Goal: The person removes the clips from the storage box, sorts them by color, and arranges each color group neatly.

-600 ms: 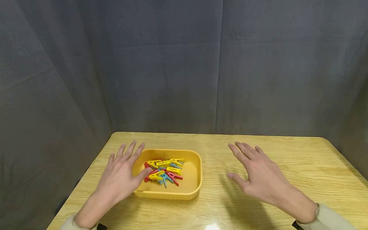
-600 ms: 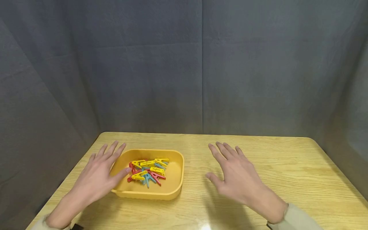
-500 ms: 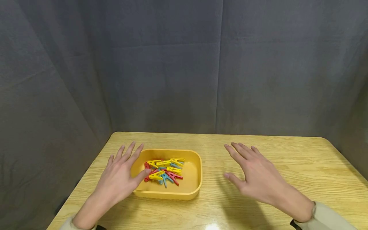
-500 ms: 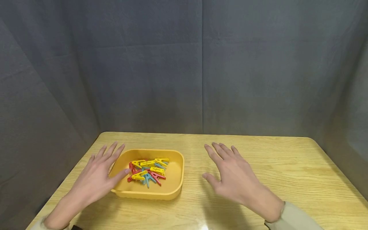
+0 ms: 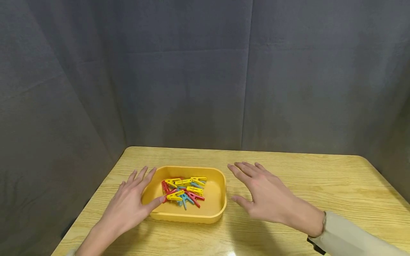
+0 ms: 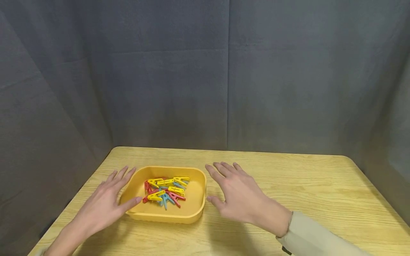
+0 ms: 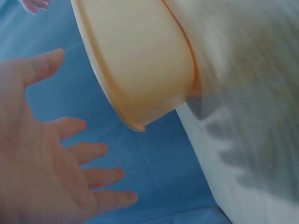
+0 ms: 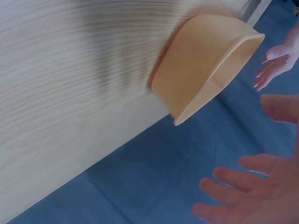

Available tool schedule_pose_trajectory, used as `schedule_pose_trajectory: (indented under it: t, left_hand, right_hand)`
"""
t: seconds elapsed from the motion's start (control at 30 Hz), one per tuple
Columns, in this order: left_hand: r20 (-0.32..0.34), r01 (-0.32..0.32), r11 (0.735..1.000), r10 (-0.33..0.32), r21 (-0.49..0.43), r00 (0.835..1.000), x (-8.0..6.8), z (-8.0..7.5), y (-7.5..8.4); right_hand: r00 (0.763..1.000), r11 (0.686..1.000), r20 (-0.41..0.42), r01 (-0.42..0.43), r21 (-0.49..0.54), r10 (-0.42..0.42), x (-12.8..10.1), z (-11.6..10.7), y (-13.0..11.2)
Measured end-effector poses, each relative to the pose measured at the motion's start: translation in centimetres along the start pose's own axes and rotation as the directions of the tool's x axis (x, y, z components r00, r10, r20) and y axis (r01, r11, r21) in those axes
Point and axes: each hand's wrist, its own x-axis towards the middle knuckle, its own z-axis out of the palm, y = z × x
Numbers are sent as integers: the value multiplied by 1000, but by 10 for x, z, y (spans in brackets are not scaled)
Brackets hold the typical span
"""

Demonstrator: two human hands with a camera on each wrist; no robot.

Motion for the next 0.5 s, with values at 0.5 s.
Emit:
schedule_pose_trajectory:
  t: [0.5]
  left_hand:
    - [97, 47, 984, -31, -170, 995, -10, 10, -14]
  right_hand:
    - [980, 957, 147, 87, 278, -132, 69, 27, -17]
